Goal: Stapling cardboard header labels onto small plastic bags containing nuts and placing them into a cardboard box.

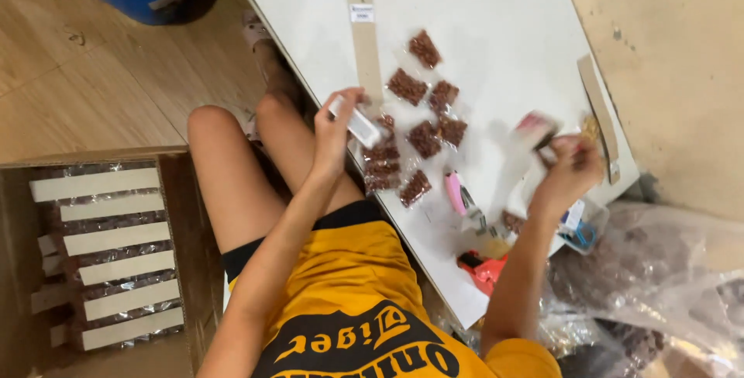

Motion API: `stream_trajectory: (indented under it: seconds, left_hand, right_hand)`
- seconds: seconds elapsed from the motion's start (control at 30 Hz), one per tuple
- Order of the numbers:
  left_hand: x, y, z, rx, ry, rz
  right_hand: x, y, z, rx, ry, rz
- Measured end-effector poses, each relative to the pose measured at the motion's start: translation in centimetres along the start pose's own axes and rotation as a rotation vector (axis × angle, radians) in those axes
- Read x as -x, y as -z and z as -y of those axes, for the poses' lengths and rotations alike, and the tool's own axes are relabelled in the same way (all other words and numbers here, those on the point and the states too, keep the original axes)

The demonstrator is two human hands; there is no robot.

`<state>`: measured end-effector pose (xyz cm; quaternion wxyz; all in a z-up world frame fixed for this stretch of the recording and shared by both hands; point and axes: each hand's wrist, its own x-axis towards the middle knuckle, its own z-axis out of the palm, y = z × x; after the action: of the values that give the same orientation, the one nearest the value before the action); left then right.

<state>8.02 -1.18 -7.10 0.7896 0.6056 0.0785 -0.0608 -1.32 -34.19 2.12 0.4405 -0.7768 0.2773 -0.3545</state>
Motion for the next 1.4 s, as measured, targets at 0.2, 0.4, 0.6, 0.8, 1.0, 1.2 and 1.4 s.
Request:
stream_trajectory:
  seconds: [0.2,0.4,0.6,0.8,1.0,1.2,1.4]
  left_hand:
    - [3.7,-4.5,-3.2,0.668,0.415,-0.119]
    - [5.3,-5.5,-2.2,0.508,0.315,-0.184]
    - [7.2,-6.0,0.7,0.352,0.347,-0.224]
    - [10.1,-8.4,-4.9,0.143,0.265,0.252]
    - [7.3,-5.0,-1.8,-0.530,-0.252,0.345]
    - [-1.2,2.5,4.6,-1.329,-0.506,-0.060]
    - [-4.4,1.3,7.6,-1.532,-0.559,-0.041]
  right_hand:
    - [10.8,-2.5,4.8,-0.435,0.202,0.137]
    - [13.6,-4.8,10.8,-0.331,0.128,0.238]
    - [17.8,-7.3,3.9,-0.117,0.251,0.251]
    - [15.7,-3.9,0.8,-0.149,0.003,0.397]
    - [5.1,9.7,-7.3,0.385,0.080,-0.145]
    - [3.1,17.0,-14.3,0.897,-0.009,-0.209]
    - [7.6,7.7,-9.8,0.820,0.143,0.149]
